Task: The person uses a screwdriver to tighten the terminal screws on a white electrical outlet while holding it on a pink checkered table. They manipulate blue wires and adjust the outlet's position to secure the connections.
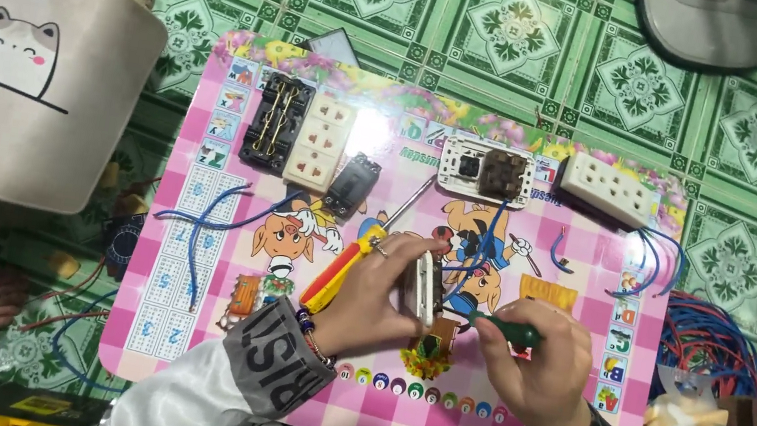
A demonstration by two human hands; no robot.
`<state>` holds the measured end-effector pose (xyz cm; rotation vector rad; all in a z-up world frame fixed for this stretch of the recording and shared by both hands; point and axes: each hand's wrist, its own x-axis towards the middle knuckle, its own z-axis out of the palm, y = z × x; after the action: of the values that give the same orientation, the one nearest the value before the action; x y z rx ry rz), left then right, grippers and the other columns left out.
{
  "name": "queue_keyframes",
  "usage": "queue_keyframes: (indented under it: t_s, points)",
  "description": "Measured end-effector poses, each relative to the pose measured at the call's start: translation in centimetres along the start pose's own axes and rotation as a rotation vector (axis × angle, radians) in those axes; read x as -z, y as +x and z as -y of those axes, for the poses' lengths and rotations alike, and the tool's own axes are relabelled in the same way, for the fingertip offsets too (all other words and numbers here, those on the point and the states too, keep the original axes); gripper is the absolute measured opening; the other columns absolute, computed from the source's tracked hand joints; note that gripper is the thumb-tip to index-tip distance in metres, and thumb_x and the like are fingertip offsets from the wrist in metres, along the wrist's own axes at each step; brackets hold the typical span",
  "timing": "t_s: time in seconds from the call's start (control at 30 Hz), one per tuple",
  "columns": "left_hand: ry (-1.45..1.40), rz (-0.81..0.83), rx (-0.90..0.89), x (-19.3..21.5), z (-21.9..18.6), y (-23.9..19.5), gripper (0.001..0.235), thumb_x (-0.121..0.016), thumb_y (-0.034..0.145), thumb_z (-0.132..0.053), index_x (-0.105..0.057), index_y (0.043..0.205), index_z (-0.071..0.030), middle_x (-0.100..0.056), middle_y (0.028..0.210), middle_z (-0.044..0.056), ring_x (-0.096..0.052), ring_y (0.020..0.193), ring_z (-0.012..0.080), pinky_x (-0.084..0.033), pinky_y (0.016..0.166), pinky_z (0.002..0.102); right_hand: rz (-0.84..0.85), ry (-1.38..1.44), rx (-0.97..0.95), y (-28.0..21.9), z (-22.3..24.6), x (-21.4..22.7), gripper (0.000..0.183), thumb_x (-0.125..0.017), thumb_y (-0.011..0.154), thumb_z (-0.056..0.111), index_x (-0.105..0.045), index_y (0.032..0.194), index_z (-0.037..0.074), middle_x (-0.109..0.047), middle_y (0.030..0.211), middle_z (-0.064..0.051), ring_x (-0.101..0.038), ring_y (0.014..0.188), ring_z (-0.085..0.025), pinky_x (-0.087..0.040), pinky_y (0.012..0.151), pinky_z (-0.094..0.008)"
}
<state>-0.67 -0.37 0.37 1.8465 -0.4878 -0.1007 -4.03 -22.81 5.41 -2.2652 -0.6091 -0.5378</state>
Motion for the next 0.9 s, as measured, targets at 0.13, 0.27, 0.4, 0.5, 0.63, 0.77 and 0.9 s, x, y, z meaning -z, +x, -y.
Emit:
queue_keyframes:
  t_s: [0.13, 0.27, 0.4, 0.5, 0.63, 0.77, 0.9]
  points:
    - [0.004, -0.015, -0.031, 0.1, -0.3, 0.1, 0.081, -0.083, 0.072, -0.027, -0.047, 0.143, -0.016, -0.06, 0.132, 0.014, -0.061, 0.117, 0.0294, -0.055, 0.091, 0.042, -0.012, -0.015, -0.026, 0.3, 0.3, 0.0, 0.028, -0.071, 0.093, 0.028, -0.057, 0.097, 0.004, -0.068, 0.077, -0.007, -0.068, 0.066, -0.019, -0.055, 0.059, -0.029]
    - [-0.006, -0.017, -0.042, 0.3, -0.3, 0.1, 0.08, -0.083, 0.072, -0.027, -0.047, 0.143, -0.016, -0.061, 0.13, 0.015, -0.061, 0.117, 0.0304, -0.055, 0.09, 0.042, 0.014, 0.029, -0.007, 0.7, 0.6, -0.4, 0.023, -0.067, 0.096, 0.025, -0.055, 0.099, 0.005, -0.067, 0.076, -0.007, -0.067, 0.064, -0.019, -0.053, 0.058, -0.031]
    - [-0.023, -0.011, -0.024, 0.5, -0.8, 0.3, 0.079, -0.085, 0.073, -0.033, -0.048, 0.141, -0.017, -0.061, 0.132, 0.014, -0.061, 0.121, 0.0309, -0.054, 0.093, 0.042, 0.078, 0.059, 0.063, 1.8, 1.1, -0.1, 0.016, -0.059, 0.1, 0.016, -0.051, 0.101, 0.003, -0.065, 0.074, -0.008, -0.065, 0.058, -0.02, -0.05, 0.052, -0.031]
    - [-0.01, -0.015, -0.018, 0.4, -0.5, 0.3, 0.078, -0.083, 0.073, -0.029, -0.048, 0.141, -0.017, -0.061, 0.132, 0.013, -0.061, 0.12, 0.0307, -0.053, 0.094, 0.042, 0.144, 0.133, 0.116, 3.0, 2.0, 0.4, 0.013, -0.054, 0.102, 0.015, -0.046, 0.103, 0.004, -0.065, 0.066, -0.004, -0.064, 0.055, -0.02, -0.048, 0.051, -0.032]
    - [-0.011, 0.003, -0.003, 0.4, -0.4, 0.3, 0.079, -0.083, 0.074, -0.033, -0.047, 0.142, -0.017, -0.06, 0.133, 0.015, -0.061, 0.12, 0.0306, -0.055, 0.094, 0.044, 0.142, 0.088, 0.134, 2.2, 1.4, 0.4, 0.016, -0.056, 0.1, 0.013, -0.044, 0.103, 0.004, -0.058, 0.073, -0.01, -0.059, 0.058, -0.023, -0.046, 0.052, -0.034]
    - [-0.018, -0.01, -0.031, 0.3, -0.2, 0.2, 0.078, -0.082, 0.075, -0.033, -0.048, 0.142, -0.018, -0.061, 0.131, 0.014, -0.062, 0.119, 0.0298, -0.055, 0.093, 0.042, 0.188, 0.045, 0.15, 2.3, 1.6, 0.7, 0.015, -0.057, 0.1, 0.013, -0.044, 0.104, 0.005, -0.062, 0.077, -0.01, -0.058, 0.057, -0.022, -0.046, 0.053, -0.034]
    - [0.006, 0.006, -0.007, 0.1, -0.1, 0.2, 0.082, -0.084, 0.073, -0.031, -0.046, 0.144, -0.017, -0.06, 0.131, 0.015, -0.062, 0.117, 0.0295, -0.057, 0.092, 0.043, 0.315, -0.064, 0.082, 2.1, 1.8, 1.6, 0.018, -0.064, 0.1, 0.02, -0.052, 0.107, 0.008, -0.068, 0.072, 0.001, -0.062, 0.053, -0.013, -0.05, 0.047, -0.03]
